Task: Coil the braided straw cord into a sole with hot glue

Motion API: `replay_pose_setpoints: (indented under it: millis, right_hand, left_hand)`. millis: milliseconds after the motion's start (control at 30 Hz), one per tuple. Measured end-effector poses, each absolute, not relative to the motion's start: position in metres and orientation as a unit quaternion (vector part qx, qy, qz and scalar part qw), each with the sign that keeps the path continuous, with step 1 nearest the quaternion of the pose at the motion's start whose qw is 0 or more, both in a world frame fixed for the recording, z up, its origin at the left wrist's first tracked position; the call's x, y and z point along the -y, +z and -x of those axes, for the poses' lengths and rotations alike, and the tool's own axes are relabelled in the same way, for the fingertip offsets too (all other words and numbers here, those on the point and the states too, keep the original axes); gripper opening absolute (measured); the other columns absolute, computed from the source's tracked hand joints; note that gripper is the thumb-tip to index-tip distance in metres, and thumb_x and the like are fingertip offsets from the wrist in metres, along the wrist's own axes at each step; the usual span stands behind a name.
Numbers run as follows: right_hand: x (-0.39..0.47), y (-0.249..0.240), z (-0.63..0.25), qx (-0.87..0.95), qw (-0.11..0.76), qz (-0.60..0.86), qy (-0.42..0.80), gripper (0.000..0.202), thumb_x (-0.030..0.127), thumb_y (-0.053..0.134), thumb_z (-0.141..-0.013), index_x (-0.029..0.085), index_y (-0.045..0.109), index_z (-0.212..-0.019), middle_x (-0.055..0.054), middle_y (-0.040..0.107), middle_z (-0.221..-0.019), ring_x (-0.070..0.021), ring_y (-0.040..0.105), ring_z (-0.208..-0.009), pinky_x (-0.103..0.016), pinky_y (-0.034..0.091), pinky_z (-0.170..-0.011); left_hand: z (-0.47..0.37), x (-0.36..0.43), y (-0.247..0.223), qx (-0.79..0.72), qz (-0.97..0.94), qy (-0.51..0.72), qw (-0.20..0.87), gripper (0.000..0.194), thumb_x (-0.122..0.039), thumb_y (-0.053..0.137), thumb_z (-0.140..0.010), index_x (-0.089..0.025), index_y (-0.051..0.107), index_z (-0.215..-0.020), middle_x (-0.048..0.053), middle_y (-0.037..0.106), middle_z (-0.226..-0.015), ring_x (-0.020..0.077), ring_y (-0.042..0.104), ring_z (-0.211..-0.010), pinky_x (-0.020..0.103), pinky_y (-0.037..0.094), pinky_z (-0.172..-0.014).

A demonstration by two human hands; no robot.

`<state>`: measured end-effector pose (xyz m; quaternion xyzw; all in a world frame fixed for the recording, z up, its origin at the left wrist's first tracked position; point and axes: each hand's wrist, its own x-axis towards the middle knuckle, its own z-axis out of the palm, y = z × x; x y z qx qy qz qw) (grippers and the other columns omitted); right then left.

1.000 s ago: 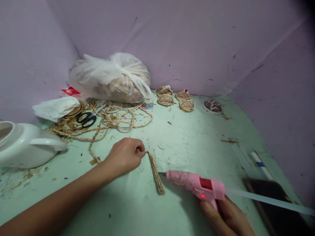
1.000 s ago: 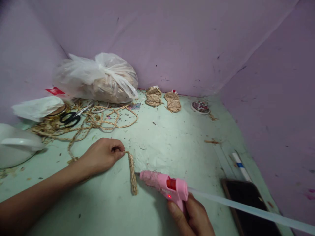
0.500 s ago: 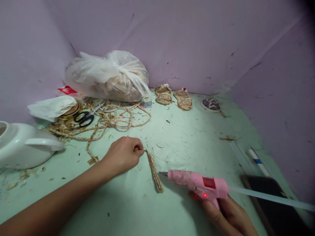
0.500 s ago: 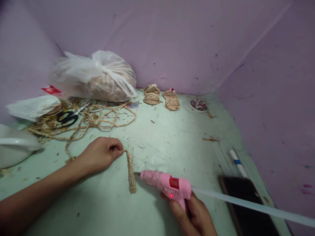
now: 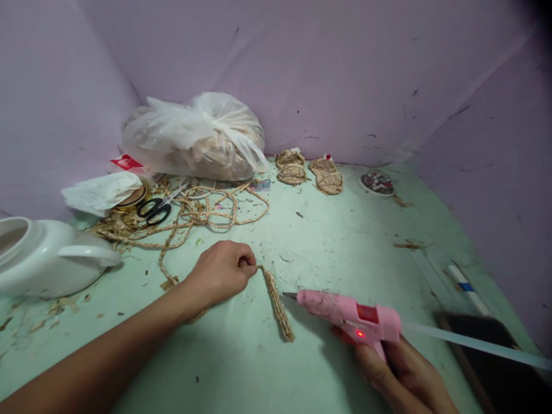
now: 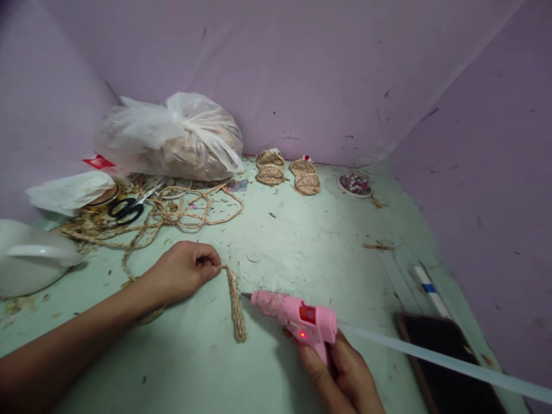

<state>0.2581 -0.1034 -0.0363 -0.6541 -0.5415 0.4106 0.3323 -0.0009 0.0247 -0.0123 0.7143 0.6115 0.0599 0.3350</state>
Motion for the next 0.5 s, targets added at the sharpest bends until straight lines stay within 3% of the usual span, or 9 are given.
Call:
replay_pose_setpoints:
  millis: [300,500]
  right_hand:
    - [0.092,-0.032,-0.241,0.547,0.339,0.658,0.391,0.035,0.048,0.056,-0.080,0.023,0.071,-0.099,-0.001,0.064,-0.064,-0.0163,0.059,-0.054,-0.024,0.053,-0.058]
    - [0.087,-0.027,-0.226,0.485,0.405,0.664,0.400,0.029,0.048,0.058,-0.078,0.022,0.070,-0.085,0.001,0.055,-0.056,-0.0200,0.060,-0.068,-0.027,0.051,-0.070]
  left_hand:
    - [0.000,-0.027,-0.013,-0.610,-0.713,0.061,0.340,0.016,-0.026,0.052,-0.070,-0.020,0.066,-0.071,0.001,0.064,-0.064,0.0139,0.053,-0.058,0.025,0.034,-0.053]
    - [0.001,-0.026,-0.016,-0.607,-0.714,0.067,0.342,0.016,-0.027,0.052,-0.071,-0.020,0.066,-0.071,0.000,0.063,-0.064,0.0139,0.053,-0.059,0.025,0.033,-0.053]
